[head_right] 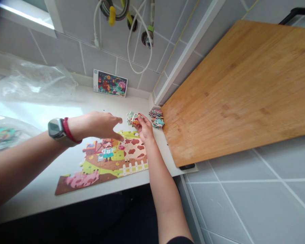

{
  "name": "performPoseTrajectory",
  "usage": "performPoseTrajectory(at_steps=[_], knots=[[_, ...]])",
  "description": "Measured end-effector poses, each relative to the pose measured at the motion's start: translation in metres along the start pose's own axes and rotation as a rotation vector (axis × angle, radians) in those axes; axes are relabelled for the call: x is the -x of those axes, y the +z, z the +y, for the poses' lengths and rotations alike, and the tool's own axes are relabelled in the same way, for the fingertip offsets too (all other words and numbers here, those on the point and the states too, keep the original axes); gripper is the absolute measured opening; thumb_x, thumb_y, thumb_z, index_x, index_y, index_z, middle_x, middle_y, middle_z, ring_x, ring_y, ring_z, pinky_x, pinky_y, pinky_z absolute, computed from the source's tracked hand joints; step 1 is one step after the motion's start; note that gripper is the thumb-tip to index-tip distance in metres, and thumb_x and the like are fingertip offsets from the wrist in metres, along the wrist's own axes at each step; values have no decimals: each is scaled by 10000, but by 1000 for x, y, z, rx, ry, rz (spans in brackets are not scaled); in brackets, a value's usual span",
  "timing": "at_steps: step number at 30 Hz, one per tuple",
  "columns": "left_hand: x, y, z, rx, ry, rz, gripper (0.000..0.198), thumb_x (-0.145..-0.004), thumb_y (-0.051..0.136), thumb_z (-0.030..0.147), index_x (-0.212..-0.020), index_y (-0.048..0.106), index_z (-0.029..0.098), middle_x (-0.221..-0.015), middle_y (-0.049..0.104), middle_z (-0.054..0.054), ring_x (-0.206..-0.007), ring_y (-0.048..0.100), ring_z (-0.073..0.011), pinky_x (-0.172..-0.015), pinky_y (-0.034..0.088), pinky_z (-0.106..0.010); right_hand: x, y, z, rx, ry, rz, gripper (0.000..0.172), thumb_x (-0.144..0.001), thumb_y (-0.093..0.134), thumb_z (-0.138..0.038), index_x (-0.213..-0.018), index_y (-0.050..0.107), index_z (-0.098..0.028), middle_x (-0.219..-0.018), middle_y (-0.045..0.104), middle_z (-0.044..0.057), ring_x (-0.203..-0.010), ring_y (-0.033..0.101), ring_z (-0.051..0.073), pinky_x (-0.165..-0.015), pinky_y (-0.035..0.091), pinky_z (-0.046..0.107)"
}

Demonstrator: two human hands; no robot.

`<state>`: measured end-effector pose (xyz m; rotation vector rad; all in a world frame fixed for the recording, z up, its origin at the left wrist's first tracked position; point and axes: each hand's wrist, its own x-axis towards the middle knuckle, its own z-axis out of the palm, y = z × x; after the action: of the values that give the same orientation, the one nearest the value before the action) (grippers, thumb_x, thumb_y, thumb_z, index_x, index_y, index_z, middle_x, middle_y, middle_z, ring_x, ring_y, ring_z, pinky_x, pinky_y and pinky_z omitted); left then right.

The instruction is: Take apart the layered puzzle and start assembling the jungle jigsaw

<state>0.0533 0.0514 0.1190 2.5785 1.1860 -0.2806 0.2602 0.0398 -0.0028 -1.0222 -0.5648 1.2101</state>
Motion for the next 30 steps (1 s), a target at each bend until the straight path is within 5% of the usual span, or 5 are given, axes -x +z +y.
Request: performPoseTrajectory(at_steps=[3, 12, 30], knots=[[4, 10, 8, -78, 65, -141, 849, -646, 842, 700, -1311, 659, 205, -1143, 753, -173, -1030, 709, -357, -867, 530, -397, 0, -1, -1, -6, -25, 11, 331, -714, 892, -270, -979, 699, -224, -770, 758, -47, -624, 701, 102, -601, 606, 199], [-14, 53, 33, -28, 109, 15, 959, -581, 946, 592, -1362, 608, 150, -1291, 621, -263, -1130, 628, -417, -887, 538, -453, 2, -2, -6, -27, -49, 17, 350, -719, 891, -286, -987, 674, -230, -775, 750, -58, -663, 711, 107, -615, 596, 198], [-39, 60, 10, 18, 220, 45, 922, -500, 962, 581, -1277, 666, 183, -1241, 625, -196, -1098, 572, -362, -925, 500, -412, 9, 2, -19, -66, -74, -26, 332, -754, 886, -299, -1019, 697, -235, -825, 758, -54, -691, 706, 103, -656, 595, 207]])
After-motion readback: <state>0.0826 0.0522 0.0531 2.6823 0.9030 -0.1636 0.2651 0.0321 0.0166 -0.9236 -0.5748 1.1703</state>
